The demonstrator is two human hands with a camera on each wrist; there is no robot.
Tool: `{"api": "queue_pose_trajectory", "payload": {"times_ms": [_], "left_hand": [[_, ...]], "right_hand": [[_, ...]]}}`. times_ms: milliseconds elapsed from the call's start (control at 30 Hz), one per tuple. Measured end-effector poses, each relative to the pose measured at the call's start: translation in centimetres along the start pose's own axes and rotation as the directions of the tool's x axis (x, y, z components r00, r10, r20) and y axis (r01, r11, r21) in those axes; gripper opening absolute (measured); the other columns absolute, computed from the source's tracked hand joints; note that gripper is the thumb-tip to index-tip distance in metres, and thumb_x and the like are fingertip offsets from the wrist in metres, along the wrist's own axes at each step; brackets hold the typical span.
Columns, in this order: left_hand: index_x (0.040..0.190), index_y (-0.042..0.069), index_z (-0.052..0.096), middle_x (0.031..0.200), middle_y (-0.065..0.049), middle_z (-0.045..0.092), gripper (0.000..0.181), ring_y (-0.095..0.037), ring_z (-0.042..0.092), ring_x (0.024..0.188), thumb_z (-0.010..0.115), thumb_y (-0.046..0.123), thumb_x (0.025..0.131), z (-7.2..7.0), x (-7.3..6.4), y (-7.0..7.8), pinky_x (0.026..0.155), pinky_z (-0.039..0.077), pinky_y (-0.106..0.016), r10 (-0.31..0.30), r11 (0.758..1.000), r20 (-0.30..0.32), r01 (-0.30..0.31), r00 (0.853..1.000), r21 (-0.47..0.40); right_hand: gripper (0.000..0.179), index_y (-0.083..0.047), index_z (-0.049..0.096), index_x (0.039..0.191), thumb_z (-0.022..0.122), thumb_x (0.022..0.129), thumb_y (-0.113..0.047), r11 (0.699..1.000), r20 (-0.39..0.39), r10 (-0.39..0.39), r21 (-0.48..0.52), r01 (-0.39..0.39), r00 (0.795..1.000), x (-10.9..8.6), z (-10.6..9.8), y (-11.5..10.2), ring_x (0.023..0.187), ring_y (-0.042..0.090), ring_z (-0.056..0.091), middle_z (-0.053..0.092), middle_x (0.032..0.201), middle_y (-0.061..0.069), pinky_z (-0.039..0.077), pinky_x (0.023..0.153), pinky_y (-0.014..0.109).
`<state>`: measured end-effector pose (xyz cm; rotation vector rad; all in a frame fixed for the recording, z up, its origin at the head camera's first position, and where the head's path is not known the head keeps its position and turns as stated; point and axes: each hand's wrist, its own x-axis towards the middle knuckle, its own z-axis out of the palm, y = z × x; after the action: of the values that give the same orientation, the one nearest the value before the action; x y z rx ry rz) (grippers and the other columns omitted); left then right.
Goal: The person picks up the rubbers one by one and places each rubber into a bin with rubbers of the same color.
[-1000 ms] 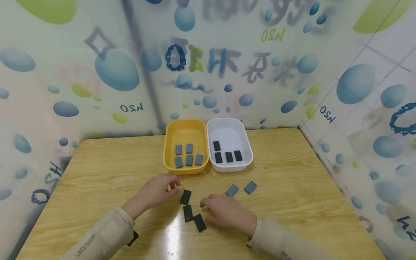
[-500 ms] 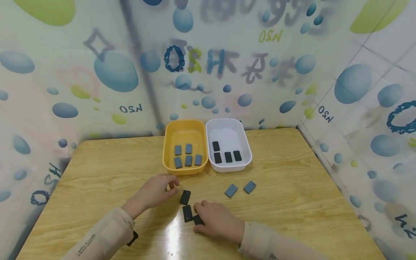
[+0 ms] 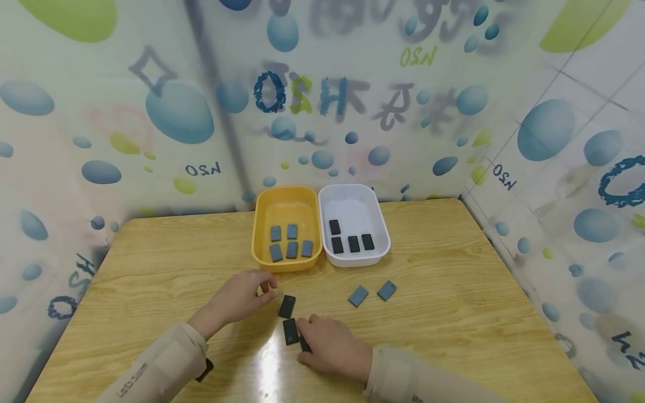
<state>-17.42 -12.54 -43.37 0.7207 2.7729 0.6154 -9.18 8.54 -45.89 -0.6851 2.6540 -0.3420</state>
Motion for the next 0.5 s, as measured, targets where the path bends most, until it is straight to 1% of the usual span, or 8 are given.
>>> {"api": "queue_pose_trajectory", "payload": {"times_ms": [133, 267, 400, 500], "left_hand": [[0.096, 0.016, 0.069, 0.081, 0.006, 0.063, 0.009, -0.007, 0.054, 0.070, 0.069, 0.022, 0.090, 0.04, 0.06, 0.06, 0.062, 0.045, -0.027, -0.005, 1.000, 0.001, 0.005, 1.000, -0.002], [0.097, 0.015, 0.069, 0.081, 0.007, 0.063, 0.010, -0.007, 0.054, 0.070, 0.069, 0.022, 0.090, 0.10, 0.15, 0.09, 0.062, 0.045, -0.027, -0.003, 1.000, 0.004, 0.003, 1.000, -0.008], [0.097, 0.015, 0.069, 0.082, 0.006, 0.063, 0.009, -0.007, 0.054, 0.071, 0.069, 0.021, 0.090, 0.09, 0.23, 0.14, 0.063, 0.045, -0.028, -0.006, 1.000, 0.002, 0.006, 1.000, -0.004], [0.096, 0.016, 0.069, 0.082, 0.007, 0.063, 0.008, -0.007, 0.054, 0.070, 0.069, 0.021, 0.090, 0.11, 0.18, 0.19, 0.063, 0.045, -0.028, -0.015, 1.000, 0.004, 0.015, 1.000, -0.004]], "right_hand": [[0.037, -0.017, 0.058, 0.111, 0.072, 0.085, -0.040, 1.000, 0.009, 0.020, 0.019, -0.020, 1.000, 0.09, -0.04, -0.06, 0.066, 0.006, 0.050, 0.056, 0.086, -0.003, 0.042, 0.055, 0.023], [0.033, -0.015, 0.057, 0.109, 0.072, 0.085, -0.032, 0.998, 0.021, 0.039, 0.047, -0.040, 0.999, 0.07, -0.12, 0.01, 0.064, 0.008, 0.049, 0.054, 0.084, -0.002, 0.042, 0.053, 0.023], [0.027, -0.017, 0.055, 0.102, 0.071, 0.083, -0.024, 0.997, 0.013, 0.044, 0.066, -0.045, 0.999, -0.03, -0.23, 0.14, 0.062, 0.009, 0.047, 0.052, 0.082, -0.002, 0.040, 0.050, 0.024], [0.025, -0.019, 0.054, 0.099, 0.071, 0.081, -0.022, 0.997, 0.018, 0.036, 0.069, -0.037, 0.999, -0.09, -0.29, 0.28, 0.061, 0.009, 0.046, 0.051, 0.081, -0.003, 0.039, 0.050, 0.024]]}}
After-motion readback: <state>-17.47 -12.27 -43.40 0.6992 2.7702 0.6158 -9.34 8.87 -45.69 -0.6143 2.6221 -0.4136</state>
